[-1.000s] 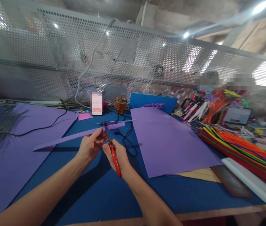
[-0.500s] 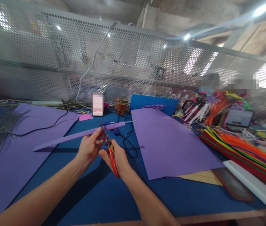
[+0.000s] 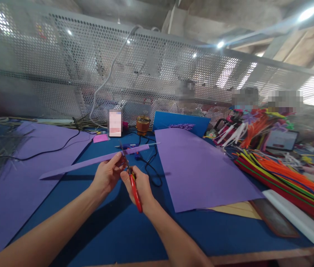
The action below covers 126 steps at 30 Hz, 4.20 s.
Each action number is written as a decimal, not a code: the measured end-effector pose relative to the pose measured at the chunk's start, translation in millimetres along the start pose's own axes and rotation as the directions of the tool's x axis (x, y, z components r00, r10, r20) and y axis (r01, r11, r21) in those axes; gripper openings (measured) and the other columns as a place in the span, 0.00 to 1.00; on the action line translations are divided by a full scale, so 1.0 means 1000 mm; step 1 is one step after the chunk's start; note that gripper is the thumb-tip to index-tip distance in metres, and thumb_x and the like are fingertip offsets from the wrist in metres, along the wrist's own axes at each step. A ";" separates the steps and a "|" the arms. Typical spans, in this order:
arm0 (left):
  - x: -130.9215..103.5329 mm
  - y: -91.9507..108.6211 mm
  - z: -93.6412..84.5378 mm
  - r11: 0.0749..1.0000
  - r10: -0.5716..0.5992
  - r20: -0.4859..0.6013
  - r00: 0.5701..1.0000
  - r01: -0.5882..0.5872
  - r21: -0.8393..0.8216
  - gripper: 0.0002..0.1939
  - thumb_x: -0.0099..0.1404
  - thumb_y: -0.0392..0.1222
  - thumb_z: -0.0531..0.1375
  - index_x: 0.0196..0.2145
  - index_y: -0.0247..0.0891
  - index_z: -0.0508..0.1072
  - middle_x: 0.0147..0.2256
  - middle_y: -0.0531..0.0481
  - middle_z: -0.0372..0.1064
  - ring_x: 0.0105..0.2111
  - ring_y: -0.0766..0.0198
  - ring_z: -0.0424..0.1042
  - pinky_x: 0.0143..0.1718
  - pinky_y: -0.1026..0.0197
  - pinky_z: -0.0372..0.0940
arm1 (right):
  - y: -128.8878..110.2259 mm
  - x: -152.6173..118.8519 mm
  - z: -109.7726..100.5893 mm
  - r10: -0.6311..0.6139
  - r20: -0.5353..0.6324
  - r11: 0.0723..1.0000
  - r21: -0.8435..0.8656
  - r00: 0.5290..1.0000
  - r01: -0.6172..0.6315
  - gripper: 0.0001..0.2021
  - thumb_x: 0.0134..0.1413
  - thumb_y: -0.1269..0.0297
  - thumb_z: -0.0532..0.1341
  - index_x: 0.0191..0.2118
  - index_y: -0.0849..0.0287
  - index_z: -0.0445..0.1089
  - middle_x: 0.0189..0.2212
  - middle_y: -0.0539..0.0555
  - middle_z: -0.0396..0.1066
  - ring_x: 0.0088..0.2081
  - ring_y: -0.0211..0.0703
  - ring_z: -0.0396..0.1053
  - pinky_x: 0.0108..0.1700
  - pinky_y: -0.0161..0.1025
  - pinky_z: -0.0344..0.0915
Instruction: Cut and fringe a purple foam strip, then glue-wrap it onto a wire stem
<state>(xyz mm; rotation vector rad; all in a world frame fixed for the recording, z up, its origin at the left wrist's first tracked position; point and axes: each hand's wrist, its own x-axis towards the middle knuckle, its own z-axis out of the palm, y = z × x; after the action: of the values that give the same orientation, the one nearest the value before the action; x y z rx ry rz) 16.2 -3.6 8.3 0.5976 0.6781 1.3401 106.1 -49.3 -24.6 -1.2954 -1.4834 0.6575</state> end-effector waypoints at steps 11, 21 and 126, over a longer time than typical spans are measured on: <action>0.001 -0.002 -0.001 1.000 0.002 -0.001 1.000 -0.002 -0.027 0.12 0.36 0.39 0.69 0.20 0.31 0.73 0.20 0.51 0.69 0.21 0.70 0.66 0.25 0.66 0.61 | -0.002 -0.001 0.001 0.010 -0.008 1.000 0.004 1.000 -0.010 0.18 0.52 0.49 0.50 0.27 0.61 0.62 0.17 0.46 0.56 0.19 0.32 0.51 0.21 0.31 0.50; 0.001 -0.002 0.000 0.999 0.011 0.019 1.000 -0.010 -0.048 0.11 0.36 0.39 0.69 0.19 0.31 0.74 0.19 0.51 0.69 0.21 0.71 0.66 0.26 0.66 0.61 | -0.001 -0.001 0.002 0.016 -0.006 1.000 0.020 1.000 -0.016 0.18 0.53 0.50 0.50 0.26 0.61 0.61 0.17 0.46 0.55 0.19 0.32 0.50 0.21 0.30 0.50; 0.000 -0.004 -0.005 0.999 0.031 -0.003 0.999 -0.032 -0.020 0.14 0.34 0.42 0.69 0.18 0.31 0.72 0.19 0.51 0.67 0.22 0.69 0.66 0.26 0.64 0.61 | 0.000 -0.002 0.000 -0.020 0.020 0.999 -0.026 1.000 0.020 0.19 0.51 0.47 0.50 0.28 0.61 0.61 0.18 0.46 0.57 0.19 0.32 0.52 0.21 0.31 0.50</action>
<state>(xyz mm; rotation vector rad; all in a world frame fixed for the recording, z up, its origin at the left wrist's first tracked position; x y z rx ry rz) 15.0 -4.5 2.3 0.5922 0.6595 1.3759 105.7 -51.5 -25.6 -1.2954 -1.5239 0.6420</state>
